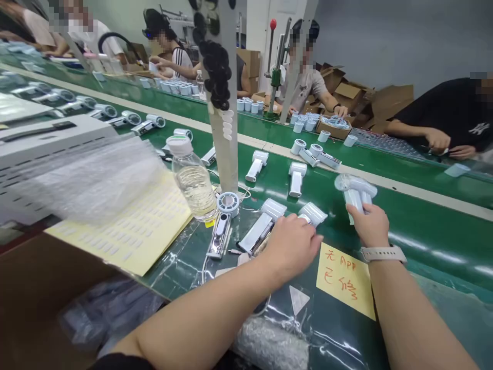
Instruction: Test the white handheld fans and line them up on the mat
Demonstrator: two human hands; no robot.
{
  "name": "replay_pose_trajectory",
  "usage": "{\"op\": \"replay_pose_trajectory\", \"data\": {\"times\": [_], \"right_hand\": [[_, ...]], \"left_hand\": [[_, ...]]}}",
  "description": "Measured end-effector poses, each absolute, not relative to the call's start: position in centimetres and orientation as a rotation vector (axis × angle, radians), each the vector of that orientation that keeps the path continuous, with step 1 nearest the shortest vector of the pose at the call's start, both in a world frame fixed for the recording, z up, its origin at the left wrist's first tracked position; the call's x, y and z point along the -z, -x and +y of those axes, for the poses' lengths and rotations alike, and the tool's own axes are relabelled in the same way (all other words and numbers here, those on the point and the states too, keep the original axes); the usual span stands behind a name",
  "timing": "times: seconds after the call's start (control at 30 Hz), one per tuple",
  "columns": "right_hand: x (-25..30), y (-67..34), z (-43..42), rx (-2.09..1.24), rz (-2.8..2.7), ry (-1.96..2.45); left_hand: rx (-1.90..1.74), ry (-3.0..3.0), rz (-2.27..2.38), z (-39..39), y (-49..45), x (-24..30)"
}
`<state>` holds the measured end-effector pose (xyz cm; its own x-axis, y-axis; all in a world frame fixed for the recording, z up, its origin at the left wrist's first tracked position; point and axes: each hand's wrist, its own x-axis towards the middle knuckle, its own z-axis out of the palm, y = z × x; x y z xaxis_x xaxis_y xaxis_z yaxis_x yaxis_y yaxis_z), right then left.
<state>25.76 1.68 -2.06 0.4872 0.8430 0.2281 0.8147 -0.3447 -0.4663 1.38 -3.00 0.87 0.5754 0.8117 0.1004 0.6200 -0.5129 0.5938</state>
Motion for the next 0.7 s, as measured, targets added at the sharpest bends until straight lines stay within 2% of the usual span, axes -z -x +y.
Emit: {"op": "replay_pose_trajectory", "data": {"times": [0.13,0.27,0.43,0.53,0.7], "right_hand": [[-1.1,-19.6,-2.6,-0.051,-1.634,1.867],[-2.9,-14.3,-6.2,-0.152,-1.804,1.567],[-4.0,-13.5,-6.8,-0.637,-1.522,1.160],[-2.9,-11.4,-6.1,-0.473,-1.397,1.131],[2.2,-4.0,-6.5,-0.171,-2.258,1.103]], "left_hand": [[-1.009,-1.380,0.739,-2.4,-2.2,-0.1],[-1.187,-0.727,0.411,-2.0,-2.1,-0.6],[-1.139,-0.641,0.367,-1.3,0.6,-2.6],[-1.283,-0.737,0.315,-0.8,2.6,-3.7],[-1.694,-0.843,0.247,-0.7,3.9,-4.8]]}}
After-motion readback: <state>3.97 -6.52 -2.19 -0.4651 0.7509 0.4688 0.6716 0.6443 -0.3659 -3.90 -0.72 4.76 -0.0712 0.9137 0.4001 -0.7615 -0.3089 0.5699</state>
